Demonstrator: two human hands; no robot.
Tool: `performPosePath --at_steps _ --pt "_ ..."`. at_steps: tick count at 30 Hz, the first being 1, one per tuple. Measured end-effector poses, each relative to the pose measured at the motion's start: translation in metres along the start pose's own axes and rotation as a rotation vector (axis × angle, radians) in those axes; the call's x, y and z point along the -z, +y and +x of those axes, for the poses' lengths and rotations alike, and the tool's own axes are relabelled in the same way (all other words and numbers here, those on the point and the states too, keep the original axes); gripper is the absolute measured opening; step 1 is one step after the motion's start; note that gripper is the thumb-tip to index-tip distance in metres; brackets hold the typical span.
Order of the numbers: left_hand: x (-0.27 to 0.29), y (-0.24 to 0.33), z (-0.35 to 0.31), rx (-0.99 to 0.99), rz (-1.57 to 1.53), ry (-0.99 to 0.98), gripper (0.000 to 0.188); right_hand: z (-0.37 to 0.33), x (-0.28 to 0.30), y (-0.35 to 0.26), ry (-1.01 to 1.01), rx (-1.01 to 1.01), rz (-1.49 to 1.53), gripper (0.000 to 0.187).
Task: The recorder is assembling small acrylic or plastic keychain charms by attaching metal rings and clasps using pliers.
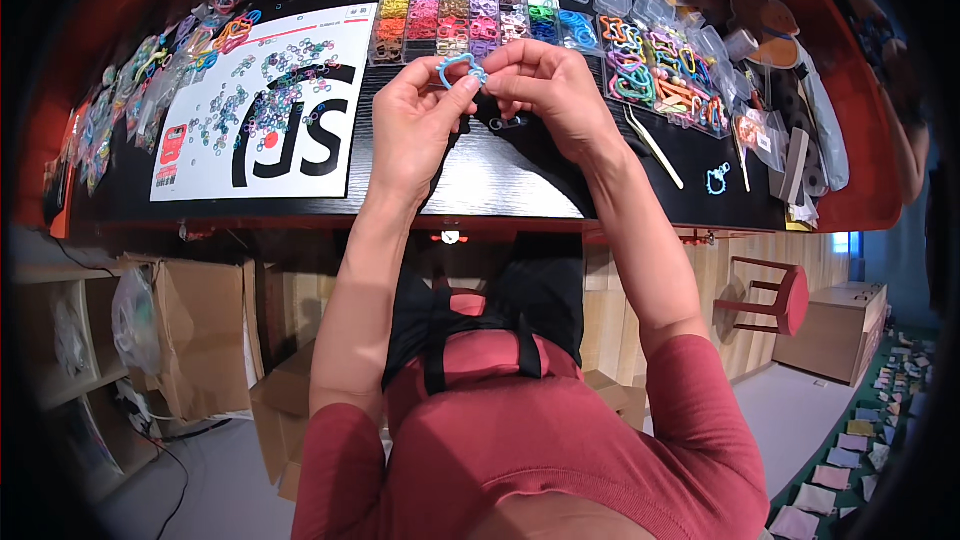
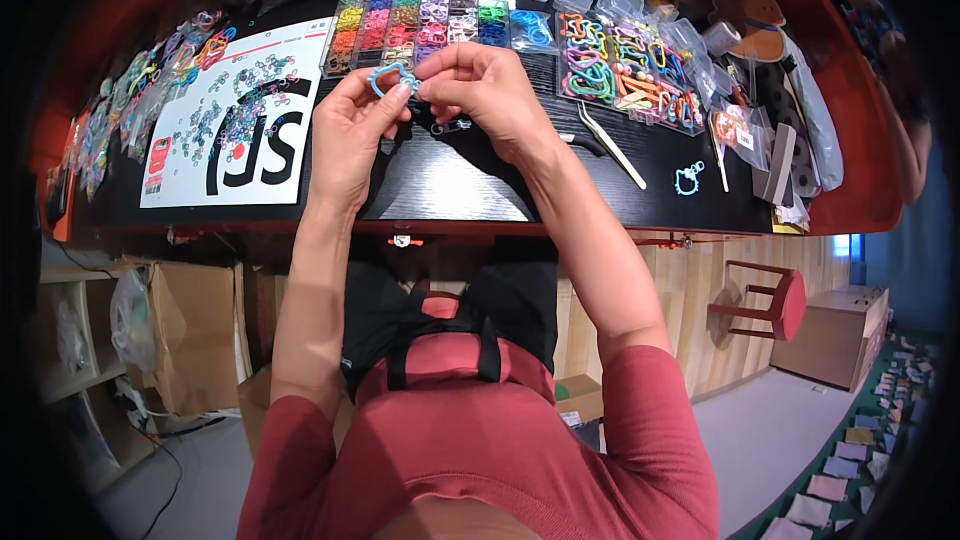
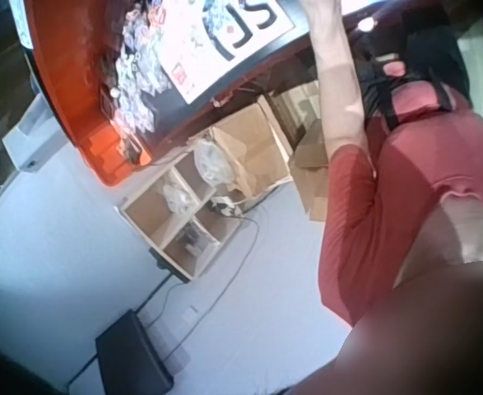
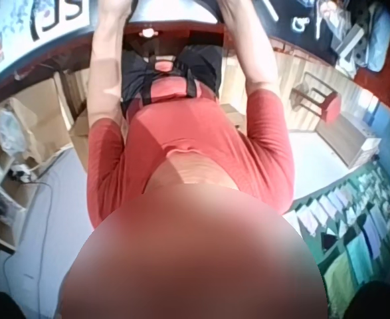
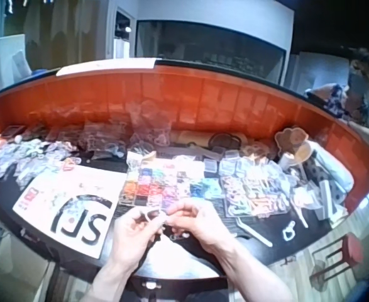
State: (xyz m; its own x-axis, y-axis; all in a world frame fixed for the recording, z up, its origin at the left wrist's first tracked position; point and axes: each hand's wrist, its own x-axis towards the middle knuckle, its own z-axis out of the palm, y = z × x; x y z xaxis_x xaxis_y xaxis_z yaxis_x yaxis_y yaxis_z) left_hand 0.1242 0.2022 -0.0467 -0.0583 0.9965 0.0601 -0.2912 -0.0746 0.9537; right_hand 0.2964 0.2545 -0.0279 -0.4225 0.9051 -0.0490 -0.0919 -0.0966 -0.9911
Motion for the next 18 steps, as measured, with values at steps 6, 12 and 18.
performPosePath --at_steps 6,12,18 --pt "-0.0023 -0.0049 -0.0010 -0.086 0.075 0.011 0.023 -0.0013 -0.0032 0.0018 0.026 -0.022 0.061 0.017" --pt "-0.0039 -0.0028 -0.0026 -0.158 0.223 0.043 0.024 -0.0035 -0.0036 -0.0014 0.027 -0.051 0.070 0.015" --pt "-0.0057 0.0010 -0.0048 -0.140 0.362 0.057 0.024 -0.0048 -0.0017 -0.0037 0.010 -0.035 0.033 0.013"
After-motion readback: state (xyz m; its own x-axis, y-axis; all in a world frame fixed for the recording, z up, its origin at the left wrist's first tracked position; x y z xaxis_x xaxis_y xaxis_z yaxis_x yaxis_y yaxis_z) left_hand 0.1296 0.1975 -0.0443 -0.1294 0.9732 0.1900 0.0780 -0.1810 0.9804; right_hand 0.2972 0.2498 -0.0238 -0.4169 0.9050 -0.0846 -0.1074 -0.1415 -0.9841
